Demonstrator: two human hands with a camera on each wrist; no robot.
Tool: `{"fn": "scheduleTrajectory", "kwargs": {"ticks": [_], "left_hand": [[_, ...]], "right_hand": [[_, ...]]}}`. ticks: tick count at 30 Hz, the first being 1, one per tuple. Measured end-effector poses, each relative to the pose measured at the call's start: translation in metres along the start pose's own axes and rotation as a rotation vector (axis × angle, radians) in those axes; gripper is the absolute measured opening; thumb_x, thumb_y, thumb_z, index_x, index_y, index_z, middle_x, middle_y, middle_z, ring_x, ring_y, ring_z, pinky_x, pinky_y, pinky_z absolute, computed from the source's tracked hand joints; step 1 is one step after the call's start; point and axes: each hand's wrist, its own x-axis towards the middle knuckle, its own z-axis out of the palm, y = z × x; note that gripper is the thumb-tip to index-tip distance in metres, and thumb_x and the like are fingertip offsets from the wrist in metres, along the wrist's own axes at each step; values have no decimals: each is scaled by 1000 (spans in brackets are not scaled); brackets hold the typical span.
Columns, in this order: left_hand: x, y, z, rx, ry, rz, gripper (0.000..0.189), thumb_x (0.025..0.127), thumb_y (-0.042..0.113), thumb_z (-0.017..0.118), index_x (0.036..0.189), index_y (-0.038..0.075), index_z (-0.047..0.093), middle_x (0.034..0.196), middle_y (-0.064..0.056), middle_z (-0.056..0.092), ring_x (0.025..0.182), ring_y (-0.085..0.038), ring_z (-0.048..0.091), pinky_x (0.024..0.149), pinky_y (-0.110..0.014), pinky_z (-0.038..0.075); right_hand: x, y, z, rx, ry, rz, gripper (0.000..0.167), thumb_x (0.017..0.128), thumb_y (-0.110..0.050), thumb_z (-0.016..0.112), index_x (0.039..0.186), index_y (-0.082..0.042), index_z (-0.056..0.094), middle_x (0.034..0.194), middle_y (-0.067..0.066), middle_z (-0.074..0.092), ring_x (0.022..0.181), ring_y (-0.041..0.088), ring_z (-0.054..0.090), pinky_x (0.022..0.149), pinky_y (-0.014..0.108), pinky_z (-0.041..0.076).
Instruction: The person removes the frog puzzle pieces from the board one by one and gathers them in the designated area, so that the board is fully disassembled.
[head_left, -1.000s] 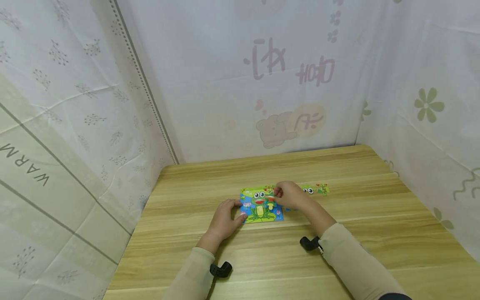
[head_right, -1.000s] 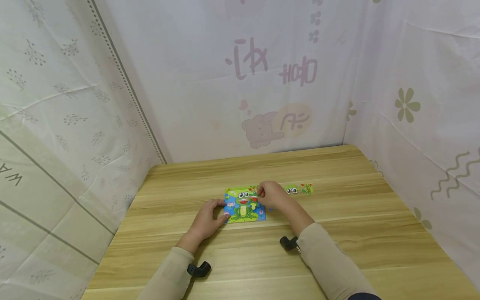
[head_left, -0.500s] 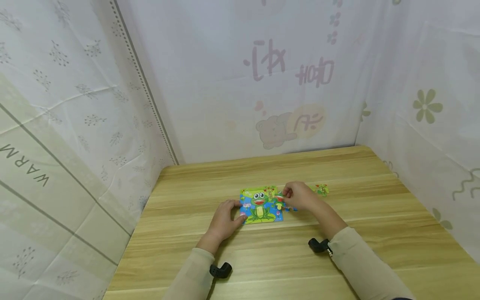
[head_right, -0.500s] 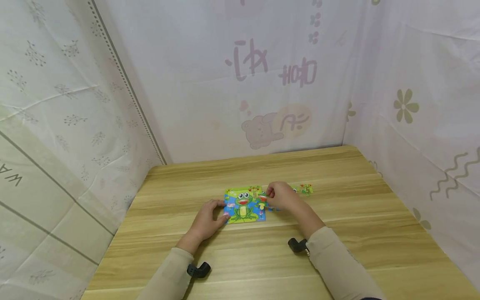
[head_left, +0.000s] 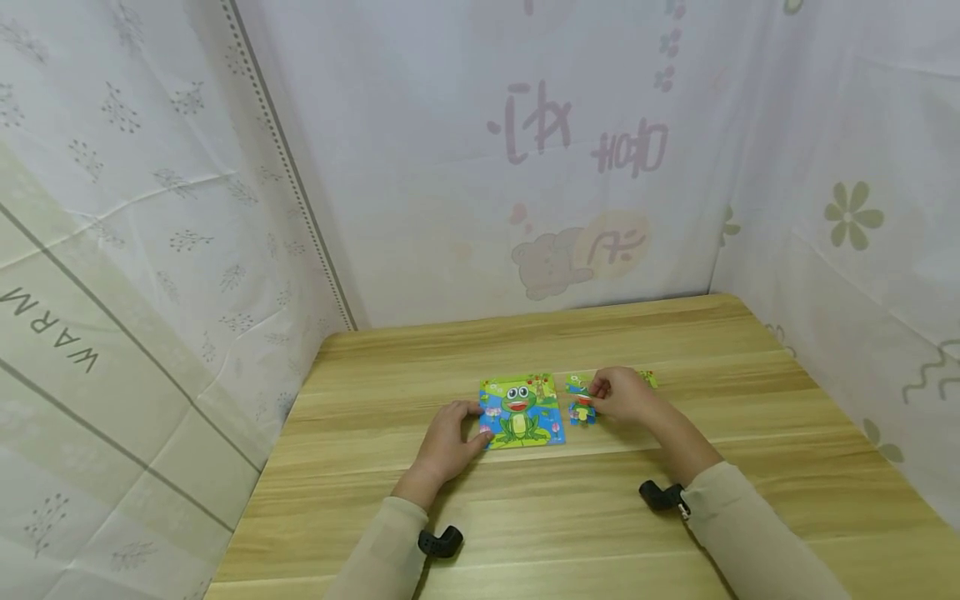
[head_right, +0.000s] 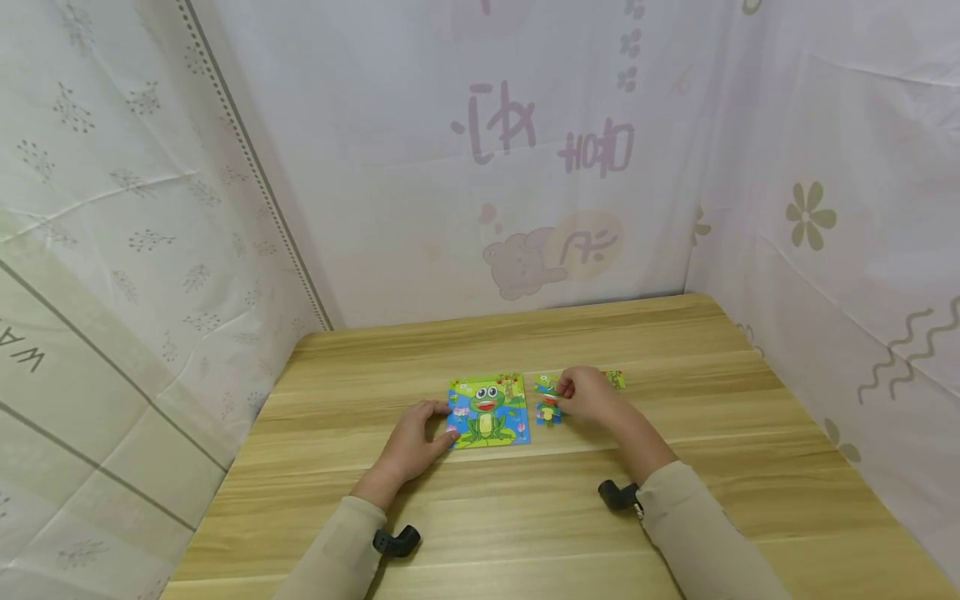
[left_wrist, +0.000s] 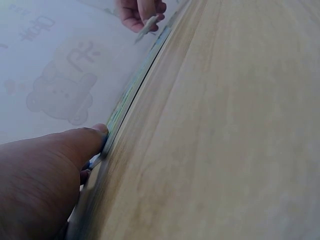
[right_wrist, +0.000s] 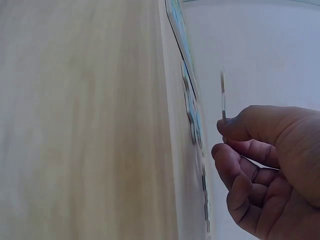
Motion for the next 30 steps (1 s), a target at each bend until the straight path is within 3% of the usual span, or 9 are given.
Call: {"fn": "scheduleTrajectory", "kwargs": {"ticks": [9,30], "left_hand": [[0,0,0,2,-3,-12,45,97,30,79,134,10,64,134,-4,64,137,-29,51,120,-47,38],[0,1,0,1,-7,-17,46,96,29,79,136,10,64,134,-3,63,137,-29,51,120,-47,38]], "right_hand": [[-8,13,-11,14,-7,48,8,94,-7,77,94,-7,69,88,3,65,81,18,62,74,34,57],[-16,31,-21,-65,-8,81,4,94,-9,75,95,-8,71,88,2,66,82,19,61,73,35,55]]}}
